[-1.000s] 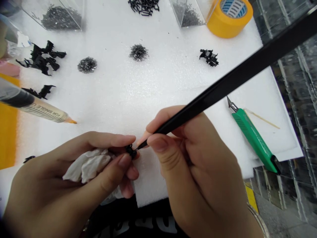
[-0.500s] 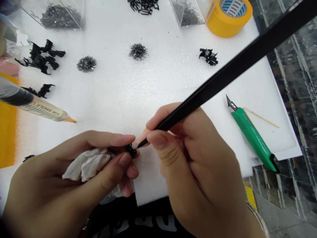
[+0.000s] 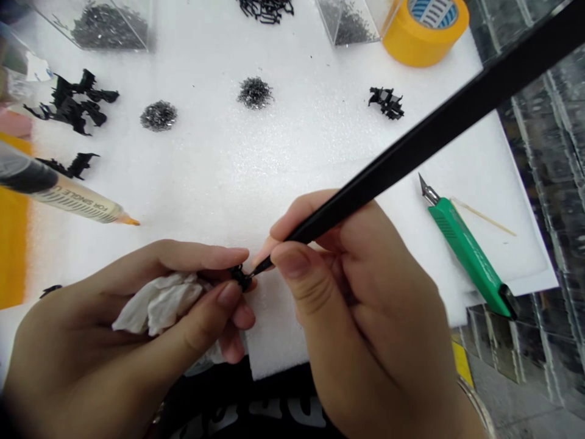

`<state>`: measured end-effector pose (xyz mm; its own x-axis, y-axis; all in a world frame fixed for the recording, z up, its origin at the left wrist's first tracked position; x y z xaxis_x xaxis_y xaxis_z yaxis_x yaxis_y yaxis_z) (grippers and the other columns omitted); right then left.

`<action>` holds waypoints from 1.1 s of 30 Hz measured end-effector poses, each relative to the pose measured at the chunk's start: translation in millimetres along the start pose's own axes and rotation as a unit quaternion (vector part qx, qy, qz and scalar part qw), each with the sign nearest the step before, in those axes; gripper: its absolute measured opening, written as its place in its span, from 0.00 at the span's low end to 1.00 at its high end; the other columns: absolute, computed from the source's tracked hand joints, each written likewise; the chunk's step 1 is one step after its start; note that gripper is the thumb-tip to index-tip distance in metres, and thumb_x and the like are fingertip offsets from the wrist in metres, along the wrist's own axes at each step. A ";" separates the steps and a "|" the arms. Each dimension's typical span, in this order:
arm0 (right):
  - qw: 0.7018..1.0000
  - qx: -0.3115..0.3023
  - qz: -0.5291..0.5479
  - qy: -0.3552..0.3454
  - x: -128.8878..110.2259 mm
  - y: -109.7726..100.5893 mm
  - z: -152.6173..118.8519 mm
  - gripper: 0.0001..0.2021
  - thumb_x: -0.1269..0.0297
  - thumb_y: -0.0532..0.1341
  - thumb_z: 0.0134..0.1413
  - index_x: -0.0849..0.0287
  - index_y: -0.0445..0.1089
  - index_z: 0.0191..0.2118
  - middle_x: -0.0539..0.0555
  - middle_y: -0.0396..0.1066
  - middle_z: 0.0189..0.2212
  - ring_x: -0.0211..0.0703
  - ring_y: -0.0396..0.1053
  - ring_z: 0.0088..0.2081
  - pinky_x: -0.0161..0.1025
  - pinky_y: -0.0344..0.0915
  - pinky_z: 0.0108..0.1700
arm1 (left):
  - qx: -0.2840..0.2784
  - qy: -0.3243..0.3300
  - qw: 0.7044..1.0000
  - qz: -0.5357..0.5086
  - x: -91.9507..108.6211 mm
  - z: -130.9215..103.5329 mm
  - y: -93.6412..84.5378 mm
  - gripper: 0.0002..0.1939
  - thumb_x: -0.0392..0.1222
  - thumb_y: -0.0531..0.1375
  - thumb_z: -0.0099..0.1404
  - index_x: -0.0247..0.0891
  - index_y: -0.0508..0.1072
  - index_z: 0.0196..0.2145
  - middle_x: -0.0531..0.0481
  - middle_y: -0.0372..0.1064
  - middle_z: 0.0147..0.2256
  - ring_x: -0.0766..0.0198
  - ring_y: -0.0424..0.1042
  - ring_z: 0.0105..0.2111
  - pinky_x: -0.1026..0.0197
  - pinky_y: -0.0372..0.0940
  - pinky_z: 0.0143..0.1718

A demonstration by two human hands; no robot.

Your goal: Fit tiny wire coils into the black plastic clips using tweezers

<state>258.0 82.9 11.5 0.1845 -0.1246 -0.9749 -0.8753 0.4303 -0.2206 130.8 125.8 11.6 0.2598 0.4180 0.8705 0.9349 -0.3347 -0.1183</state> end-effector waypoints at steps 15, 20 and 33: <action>0.999 0.011 -0.031 -0.003 -3.5 1.6 -2.5 0.05 0.67 0.53 0.61 0.58 0.65 0.36 0.50 0.68 0.26 0.26 0.56 0.16 0.27 0.56 0.16 | -0.034 0.029 0.999 -0.013 -5.7 4.6 -1.9 0.14 0.27 0.61 0.55 0.48 0.75 0.32 0.62 0.71 0.18 0.72 0.71 0.16 0.76 0.66 0.17; 1.000 0.003 -0.011 0.011 -0.8 -1.3 0.5 0.05 0.64 0.54 0.60 0.57 0.65 0.38 0.50 0.68 0.26 0.25 0.54 0.15 0.27 0.53 0.14 | -0.029 0.046 0.999 -0.007 -6.2 1.4 -1.7 0.13 0.28 0.61 0.56 0.47 0.75 0.32 0.62 0.70 0.18 0.72 0.71 0.16 0.76 0.66 0.17; 0.996 -0.070 0.050 0.003 2.3 -1.8 6.9 0.17 0.49 0.59 0.53 0.55 0.65 0.43 0.52 0.65 0.24 0.40 0.67 0.26 0.35 0.62 0.22 | -0.130 0.052 0.990 -0.017 -12.1 12.6 -7.5 0.14 0.29 0.61 0.58 0.50 0.74 0.36 0.63 0.73 0.22 0.73 0.74 0.19 0.77 0.67 0.21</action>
<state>263.1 88.0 9.4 0.0917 -0.0934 -0.9914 -0.9430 0.3117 -0.1165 123.7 133.9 -4.0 0.1898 0.3485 0.9179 0.8458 -0.5327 0.0273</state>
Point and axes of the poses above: each hand's wrist, its own z-axis towards the middle knuckle, its own y-axis out of the palm, x = y × z, the point moved 3 cm from there along z, towards the middle knuckle
